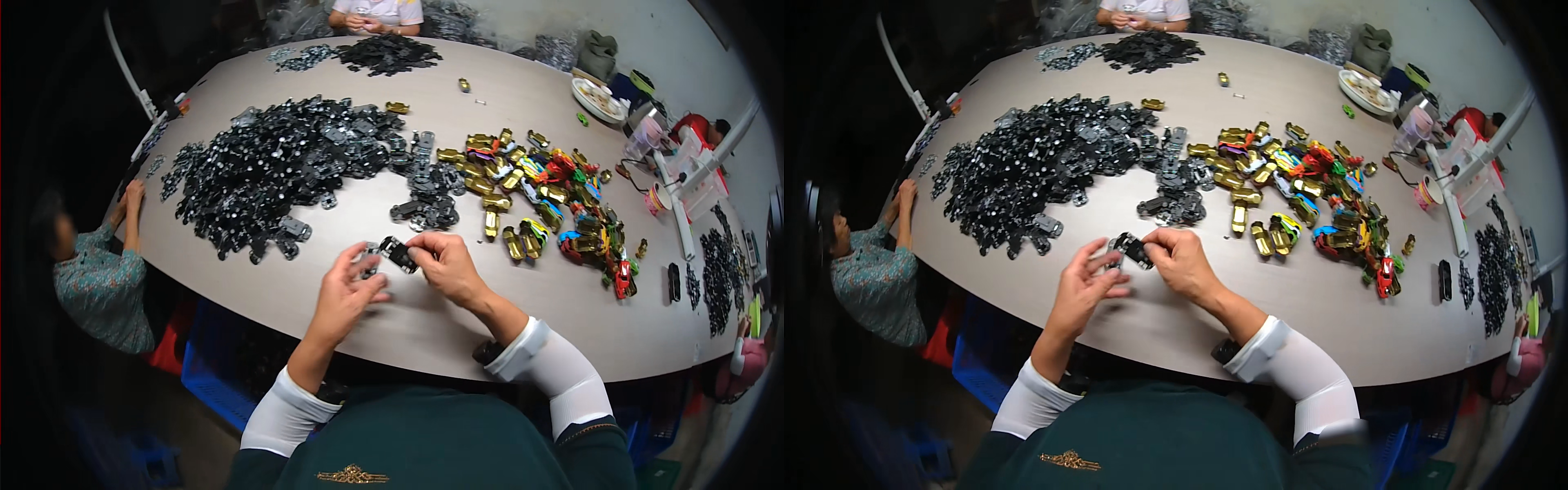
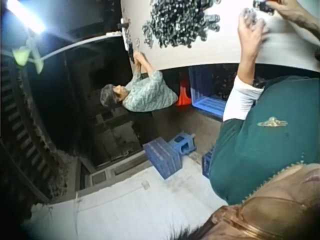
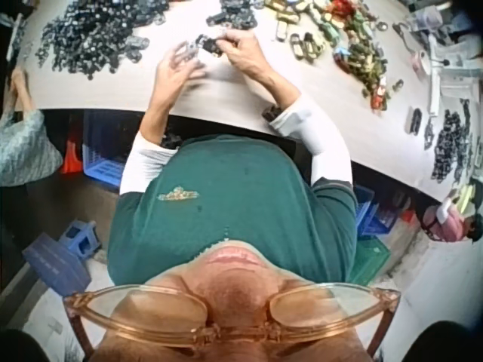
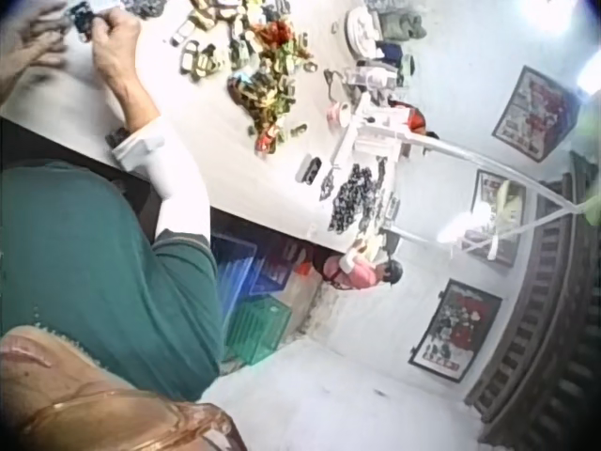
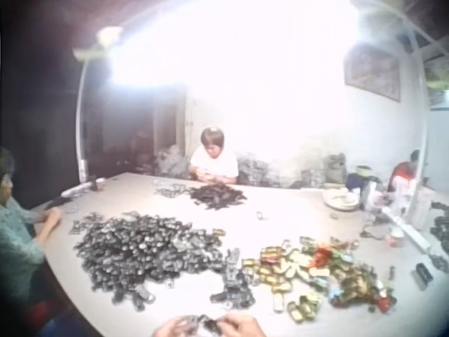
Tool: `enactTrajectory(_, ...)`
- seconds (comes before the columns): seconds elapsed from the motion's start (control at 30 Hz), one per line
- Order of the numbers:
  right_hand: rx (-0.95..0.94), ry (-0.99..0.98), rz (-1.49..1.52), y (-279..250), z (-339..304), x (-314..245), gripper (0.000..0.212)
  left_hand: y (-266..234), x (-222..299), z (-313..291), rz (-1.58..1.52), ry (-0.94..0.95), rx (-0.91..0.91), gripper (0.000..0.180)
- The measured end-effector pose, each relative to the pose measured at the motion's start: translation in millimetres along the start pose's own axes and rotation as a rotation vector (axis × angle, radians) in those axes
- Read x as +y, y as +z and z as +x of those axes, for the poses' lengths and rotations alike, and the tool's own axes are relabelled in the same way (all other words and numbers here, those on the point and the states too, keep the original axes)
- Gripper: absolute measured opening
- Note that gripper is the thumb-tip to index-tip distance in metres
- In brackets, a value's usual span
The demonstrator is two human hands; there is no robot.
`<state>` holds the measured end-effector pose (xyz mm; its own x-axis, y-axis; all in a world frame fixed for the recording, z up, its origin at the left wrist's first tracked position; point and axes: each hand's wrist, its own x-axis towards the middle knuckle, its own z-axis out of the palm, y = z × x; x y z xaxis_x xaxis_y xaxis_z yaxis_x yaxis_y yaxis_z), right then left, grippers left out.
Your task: The person assembles small toy cars by hand at a large table. They pick up a grey chassis and a colored body, fit them together, and place the completed unit on the table. This process is repeated with various colored bodies throughout the clip.
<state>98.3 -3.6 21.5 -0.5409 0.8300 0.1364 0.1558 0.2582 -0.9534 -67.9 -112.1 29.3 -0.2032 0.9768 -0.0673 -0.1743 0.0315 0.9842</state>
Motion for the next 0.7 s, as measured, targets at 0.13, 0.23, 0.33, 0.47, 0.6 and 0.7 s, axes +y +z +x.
enactTrajectory(0.13,0.165,-0.15,-0.129,-19,-12,9,0.012,27,-16,27,-0.193,-0.133,-0.127,0.023)
enactTrajectory(0.23,0.403,-0.272,-0.785,-57,-6,15,0.013,32,-22,40,-0.142,-0.163,-0.092,0.019)
enactTrajectory(0.33,0.293,-0.035,-1.137,-78,-4,38,0.014,39,-27,48,-0.198,-0.186,-0.12,0.017)
enactTrajectory(0.47,0.362,-0.169,-0.849,-86,-5,38,0.028,51,-30,55,-0.238,-0.194,-0.148,0.025)
enactTrajectory(0.6,0.152,0.171,0.406,-78,-16,21,0.023,53,-39,60,-0.264,-0.196,-0.161,0.033)
enactTrajectory(0.7,0.068,0.267,0.559,-67,-24,9,0.024,60,-39,64,-0.254,-0.194,-0.163,0.033)
